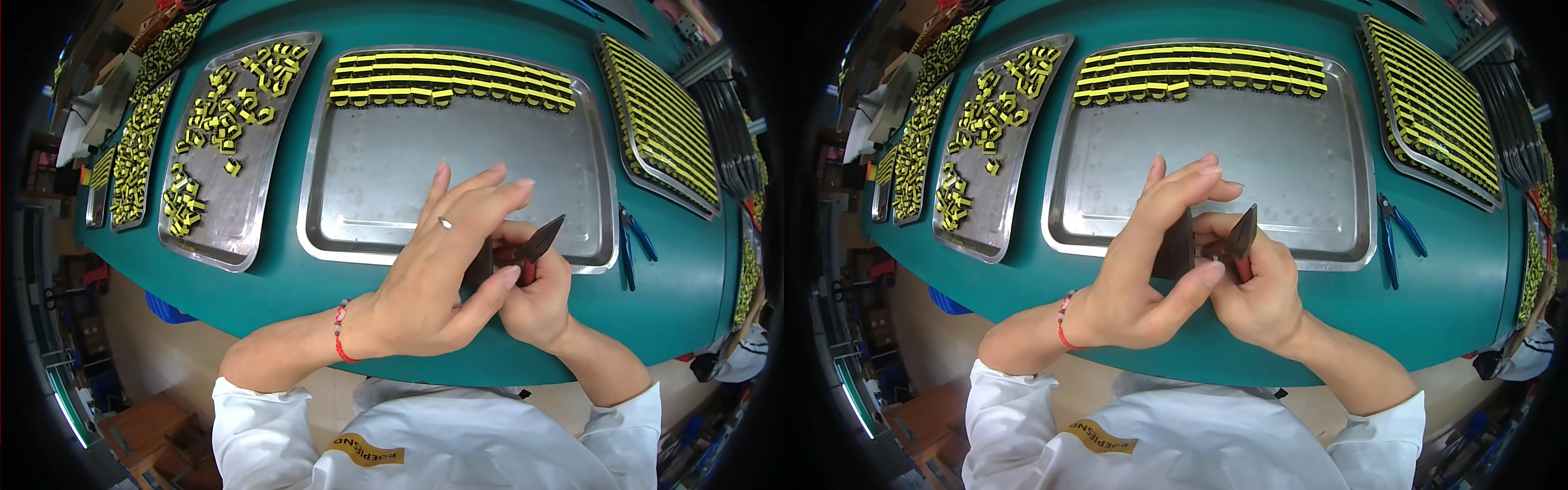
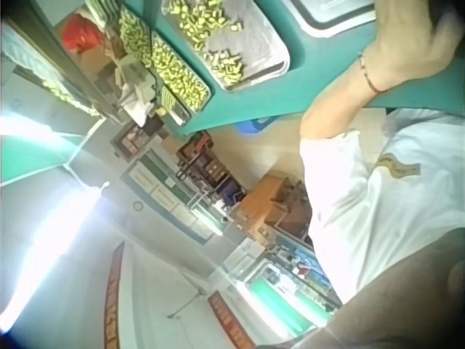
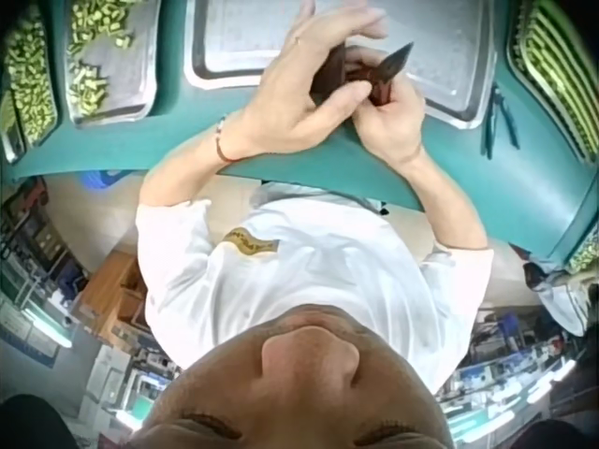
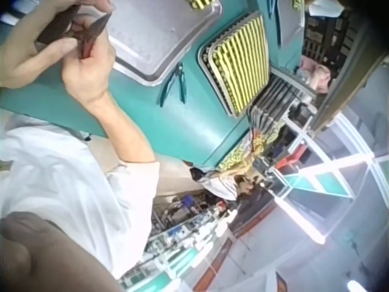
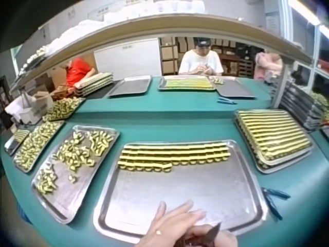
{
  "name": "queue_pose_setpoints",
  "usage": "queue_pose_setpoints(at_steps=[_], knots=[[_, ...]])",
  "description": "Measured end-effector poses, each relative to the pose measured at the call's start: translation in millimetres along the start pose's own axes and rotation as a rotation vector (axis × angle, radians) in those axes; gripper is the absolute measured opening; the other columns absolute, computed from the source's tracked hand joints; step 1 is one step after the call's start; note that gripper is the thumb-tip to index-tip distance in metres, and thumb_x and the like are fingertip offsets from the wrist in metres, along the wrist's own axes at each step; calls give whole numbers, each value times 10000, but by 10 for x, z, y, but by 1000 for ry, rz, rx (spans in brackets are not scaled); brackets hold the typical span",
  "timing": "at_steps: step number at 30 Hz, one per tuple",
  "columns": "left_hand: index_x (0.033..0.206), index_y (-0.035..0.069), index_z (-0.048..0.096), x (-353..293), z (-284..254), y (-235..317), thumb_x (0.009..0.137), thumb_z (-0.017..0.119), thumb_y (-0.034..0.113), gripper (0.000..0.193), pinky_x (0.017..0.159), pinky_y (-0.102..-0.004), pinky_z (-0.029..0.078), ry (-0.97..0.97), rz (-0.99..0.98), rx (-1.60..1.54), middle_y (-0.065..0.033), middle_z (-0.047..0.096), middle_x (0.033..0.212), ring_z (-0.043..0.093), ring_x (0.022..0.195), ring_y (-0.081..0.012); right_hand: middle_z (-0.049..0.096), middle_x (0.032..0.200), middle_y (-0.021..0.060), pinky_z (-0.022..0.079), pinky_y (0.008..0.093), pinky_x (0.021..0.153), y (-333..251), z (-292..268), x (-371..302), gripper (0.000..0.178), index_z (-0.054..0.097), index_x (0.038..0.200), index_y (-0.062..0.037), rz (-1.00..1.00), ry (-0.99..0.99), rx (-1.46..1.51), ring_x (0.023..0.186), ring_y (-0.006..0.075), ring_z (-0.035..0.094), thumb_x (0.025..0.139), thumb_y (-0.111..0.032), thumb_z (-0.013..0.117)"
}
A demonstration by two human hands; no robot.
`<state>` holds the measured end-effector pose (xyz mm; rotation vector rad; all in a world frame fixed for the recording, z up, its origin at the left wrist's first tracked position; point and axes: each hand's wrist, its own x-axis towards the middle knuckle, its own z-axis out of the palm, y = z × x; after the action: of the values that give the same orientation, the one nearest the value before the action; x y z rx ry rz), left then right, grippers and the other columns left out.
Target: The person processes small yellow and black electronic components using pliers at a factory workbench.
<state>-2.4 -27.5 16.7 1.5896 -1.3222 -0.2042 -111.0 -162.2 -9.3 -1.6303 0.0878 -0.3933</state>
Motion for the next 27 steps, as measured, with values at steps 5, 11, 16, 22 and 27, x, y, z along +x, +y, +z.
queue_pose_setpoints(at_steps=[5,11,16,22,27], knots=[[1447,-49,364,6,-13,12,929,560,148,588,1181,-512,167,91,-49,-136,-243,450,1427,438,1352,-361,629,981,70,484,236,697,13,22,57,300,555,1165,23,-39,-20,35,812,118,597,887,-13,663],[1408,-85,383,-63,149,-81,1003,507,212,517,1119,-437,309,57,-144,-362,-275,412,1424,407,1342,-394,608,1047,71,494,262,793,58,-42,-47,272,547,1131,2,10,5,-16,920,121,586,924,-105,689],[1349,-76,457,-78,176,-34,1030,484,232,445,1072,-443,356,131,-125,-250,-235,548,1299,454,1296,-375,599,1030,76,503,267,790,-10,11,-96,247,525,1113,-6,-13,13,-33,895,126,601,920,-58,670],[1253,-52,554,7,-92,-47,1064,418,352,467,926,-376,469,395,-247,-364,-180,628,1162,605,1073,-292,598,926,81,513,278,686,-27,40,-86,286,484,1161,-25,-41,120,29,774,157,612,916,-67,625],[976,-58,669,207,-1418,-439,864,628,132,225,776,-459,519,518,-413,574,-273,670,913,655,883,-427,592,855,77,482,252,614,-318,-149,123,252,483,1133,-46,99,168,92,678,142,583,926,-97,618]])
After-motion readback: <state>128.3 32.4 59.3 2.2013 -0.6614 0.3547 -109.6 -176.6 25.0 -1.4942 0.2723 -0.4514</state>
